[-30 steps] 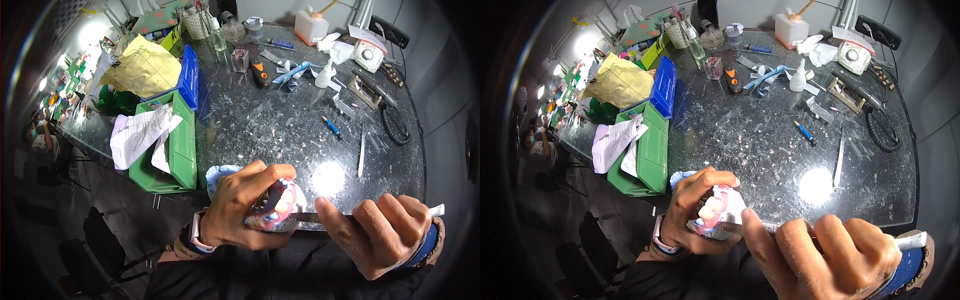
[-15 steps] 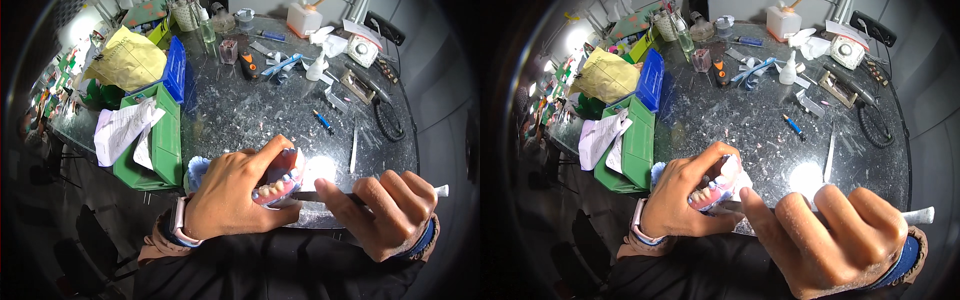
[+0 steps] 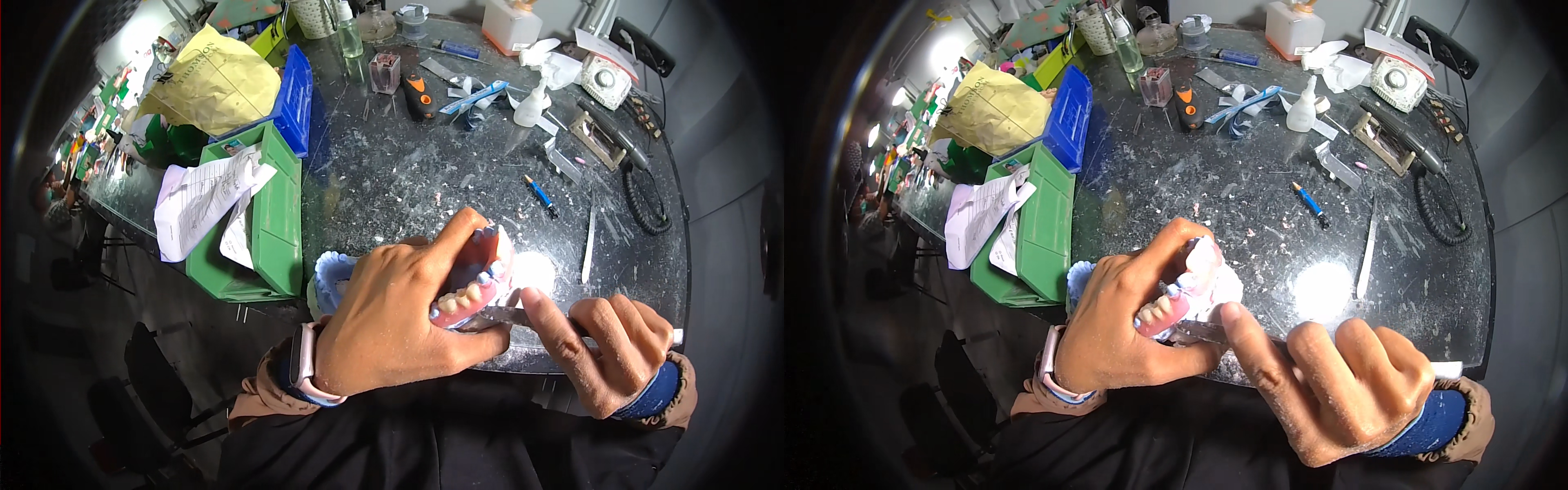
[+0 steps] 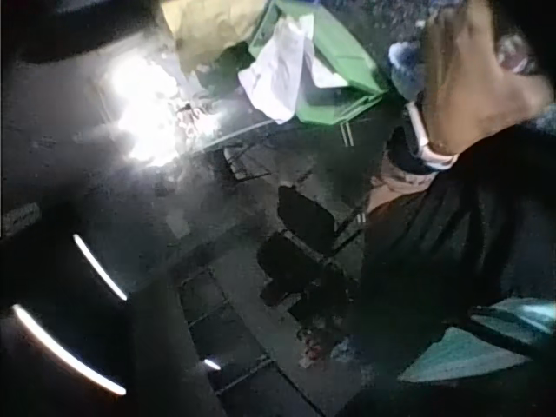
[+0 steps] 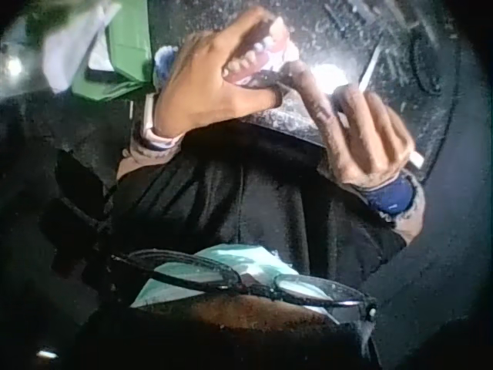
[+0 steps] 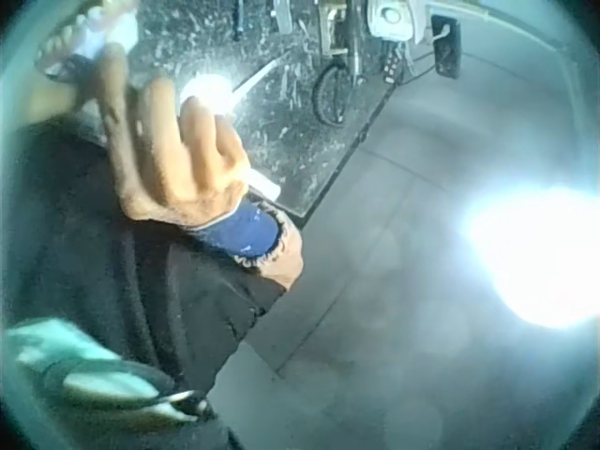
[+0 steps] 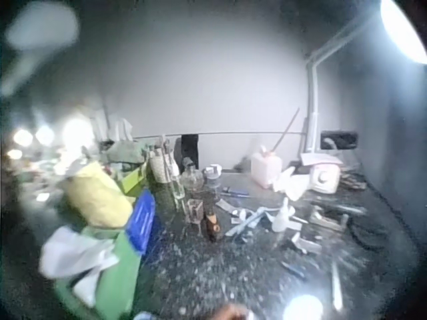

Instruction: The person marks a dental model with a blue pencil, holds the model in an articulator, and uses a metal tool to scrape and shape the wax application on the teeth.

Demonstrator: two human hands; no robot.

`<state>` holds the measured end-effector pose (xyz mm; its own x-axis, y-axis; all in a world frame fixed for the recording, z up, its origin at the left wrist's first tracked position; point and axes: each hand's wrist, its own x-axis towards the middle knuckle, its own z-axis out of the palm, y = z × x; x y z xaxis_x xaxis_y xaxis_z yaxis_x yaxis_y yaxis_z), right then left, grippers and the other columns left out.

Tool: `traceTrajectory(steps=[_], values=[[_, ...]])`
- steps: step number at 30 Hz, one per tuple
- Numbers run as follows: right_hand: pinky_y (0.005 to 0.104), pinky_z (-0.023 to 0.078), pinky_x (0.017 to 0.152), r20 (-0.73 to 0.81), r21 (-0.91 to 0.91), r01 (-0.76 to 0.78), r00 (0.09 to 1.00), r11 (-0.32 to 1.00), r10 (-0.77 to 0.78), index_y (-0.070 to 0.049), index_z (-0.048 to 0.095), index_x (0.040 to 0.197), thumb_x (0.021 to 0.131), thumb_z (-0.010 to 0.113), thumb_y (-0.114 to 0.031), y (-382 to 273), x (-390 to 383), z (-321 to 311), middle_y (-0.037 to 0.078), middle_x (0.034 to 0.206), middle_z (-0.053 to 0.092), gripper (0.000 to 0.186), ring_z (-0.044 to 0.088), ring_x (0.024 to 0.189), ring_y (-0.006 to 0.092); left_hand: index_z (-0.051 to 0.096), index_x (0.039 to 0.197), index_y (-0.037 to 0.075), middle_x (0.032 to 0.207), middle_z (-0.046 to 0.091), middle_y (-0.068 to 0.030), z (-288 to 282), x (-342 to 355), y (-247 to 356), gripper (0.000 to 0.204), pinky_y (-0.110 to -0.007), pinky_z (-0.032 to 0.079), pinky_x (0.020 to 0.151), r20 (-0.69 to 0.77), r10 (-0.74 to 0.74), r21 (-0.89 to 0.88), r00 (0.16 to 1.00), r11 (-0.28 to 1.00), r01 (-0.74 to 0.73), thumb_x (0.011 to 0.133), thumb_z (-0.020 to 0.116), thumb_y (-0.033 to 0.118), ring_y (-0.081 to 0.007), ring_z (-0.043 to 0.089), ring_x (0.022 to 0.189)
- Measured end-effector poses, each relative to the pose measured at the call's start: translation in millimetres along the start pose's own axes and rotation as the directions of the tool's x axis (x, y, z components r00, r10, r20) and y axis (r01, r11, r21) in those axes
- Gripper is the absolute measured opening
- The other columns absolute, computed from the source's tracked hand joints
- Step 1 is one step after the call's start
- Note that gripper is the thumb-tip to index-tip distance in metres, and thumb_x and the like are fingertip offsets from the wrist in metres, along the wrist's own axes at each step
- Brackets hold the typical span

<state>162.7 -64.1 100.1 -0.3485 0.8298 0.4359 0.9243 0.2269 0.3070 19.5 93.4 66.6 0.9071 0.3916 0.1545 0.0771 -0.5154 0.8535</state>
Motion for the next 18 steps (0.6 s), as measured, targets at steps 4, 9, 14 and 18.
traceTrajectory(steps=[4, 9, 14, 18], values=[[0.0188, 0.021, 0.034, -0.011, -0.003, -0.028, 1.0, 1.0, 0.028, -0.005, 0.068, 0.109, 0.055, 0.062, -0.009, -2, -4, 3, -0.005, 0.056, 0.03, 0.055, 0.029, 0.044, 0.0029, 0.045, 0.104, 0.006, 0.067, 0.061, -0.0132, 1, 0, -1, 0.052, -0.042, 0.049, 0.061, -0.011, 0.0, 0.041, 1.0, 0.999, 0.0, 0.063, 0.072, 0.024, -0.0369, 0.063, 0.066], [0.0197, 0.031, 0.035, 0.117, 0.11, -0.164, 0.982, 0.98, 0.151, -0.003, 0.066, 0.109, 0.066, 0.076, -0.011, -6, 3, -11, -0.002, 0.055, 0.039, 0.044, 0.04, 0.044, 0.0045, 0.045, 0.104, 0.006, 0.068, 0.062, -0.0133, 1, 2, -2, 0.052, -0.041, 0.05, 0.061, 0.002, -0.001, 0.05, 1.0, 0.999, 0.001, 0.064, 0.073, 0.025, -0.0364, 0.064, 0.066], [0.0206, 0.028, 0.036, 0.14, 0.002, -0.139, 0.981, 0.99, 0.137, -0.009, 0.068, 0.109, 0.066, 0.074, -0.016, -7, 10, -31, -0.003, 0.057, 0.039, 0.044, 0.039, 0.045, 0.0044, 0.045, 0.106, 0.006, 0.072, 0.063, -0.0151, 0, 2, -2, 0.057, -0.042, 0.05, 0.063, 0.008, 0.045, 0.068, 0.999, 0.997, -0.045, 0.063, 0.076, 0.026, -0.0371, 0.064, 0.07], [0.023, 0.024, 0.038, 0.183, -0.148, -0.077, 0.978, 0.986, 0.104, -0.013, 0.07, 0.108, 0.064, 0.07, -0.019, -12, 24, -37, -0.003, 0.061, 0.039, 0.045, 0.037, 0.047, 0.0053, 0.045, 0.107, 0.006, 0.076, 0.064, -0.0159, -1, 3, -2, 0.059, -0.042, 0.05, 0.064, 0.038, 0.019, 0.092, 0.999, 0.995, -0.023, 0.063, 0.079, 0.029, -0.037, 0.065, 0.072]])
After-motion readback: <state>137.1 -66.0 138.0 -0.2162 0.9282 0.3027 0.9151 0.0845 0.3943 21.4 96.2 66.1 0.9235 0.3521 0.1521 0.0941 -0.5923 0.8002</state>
